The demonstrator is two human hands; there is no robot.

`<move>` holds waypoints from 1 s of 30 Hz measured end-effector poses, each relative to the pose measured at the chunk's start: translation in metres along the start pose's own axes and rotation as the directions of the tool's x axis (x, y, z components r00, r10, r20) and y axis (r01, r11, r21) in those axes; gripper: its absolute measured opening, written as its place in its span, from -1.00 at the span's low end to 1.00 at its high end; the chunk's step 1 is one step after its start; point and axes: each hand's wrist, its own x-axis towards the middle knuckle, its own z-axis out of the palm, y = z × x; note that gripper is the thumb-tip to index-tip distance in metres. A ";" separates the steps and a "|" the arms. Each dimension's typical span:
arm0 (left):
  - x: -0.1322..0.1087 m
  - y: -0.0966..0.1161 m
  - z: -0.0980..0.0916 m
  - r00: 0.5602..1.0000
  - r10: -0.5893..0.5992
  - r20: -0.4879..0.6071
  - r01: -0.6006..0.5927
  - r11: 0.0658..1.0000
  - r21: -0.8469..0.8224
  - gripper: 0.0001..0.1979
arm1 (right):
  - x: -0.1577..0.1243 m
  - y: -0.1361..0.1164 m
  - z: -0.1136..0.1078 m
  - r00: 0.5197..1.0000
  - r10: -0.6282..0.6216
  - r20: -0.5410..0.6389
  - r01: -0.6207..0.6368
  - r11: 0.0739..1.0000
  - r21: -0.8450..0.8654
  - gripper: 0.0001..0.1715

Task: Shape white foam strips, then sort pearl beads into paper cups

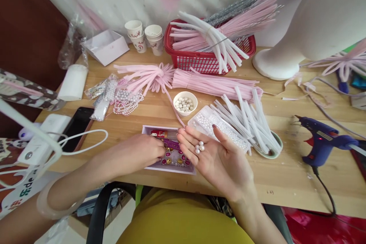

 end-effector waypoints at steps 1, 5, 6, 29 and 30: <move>-0.004 0.001 -0.005 1.000 -0.011 -0.027 0.010 0.999 -0.054 -0.77 | 0.000 0.001 0.000 1.000 0.002 -0.002 -0.002 1.000 -0.012 -0.53; -0.020 0.013 -0.026 0.955 -0.055 -0.290 -0.030 0.960 -0.280 -0.87 | 0.001 0.005 0.003 0.999 0.025 0.021 -0.025 0.999 -0.034 -0.51; -0.022 0.019 -0.029 0.926 -0.065 -0.373 -0.053 0.953 -0.299 -0.89 | 0.002 0.006 0.004 0.999 0.037 0.038 -0.036 0.999 -0.030 -0.48; 0.013 0.049 -0.011 0.814 -0.014 -0.581 -0.125 0.972 -0.198 -0.88 | 0.015 0.020 0.007 0.967 0.048 0.249 -0.107 0.967 0.230 -0.53; 0.012 0.048 -0.014 0.810 -0.032 -0.586 -0.133 0.963 -0.236 -0.90 | 0.015 0.020 0.006 0.969 0.043 0.245 -0.099 0.971 0.219 -0.54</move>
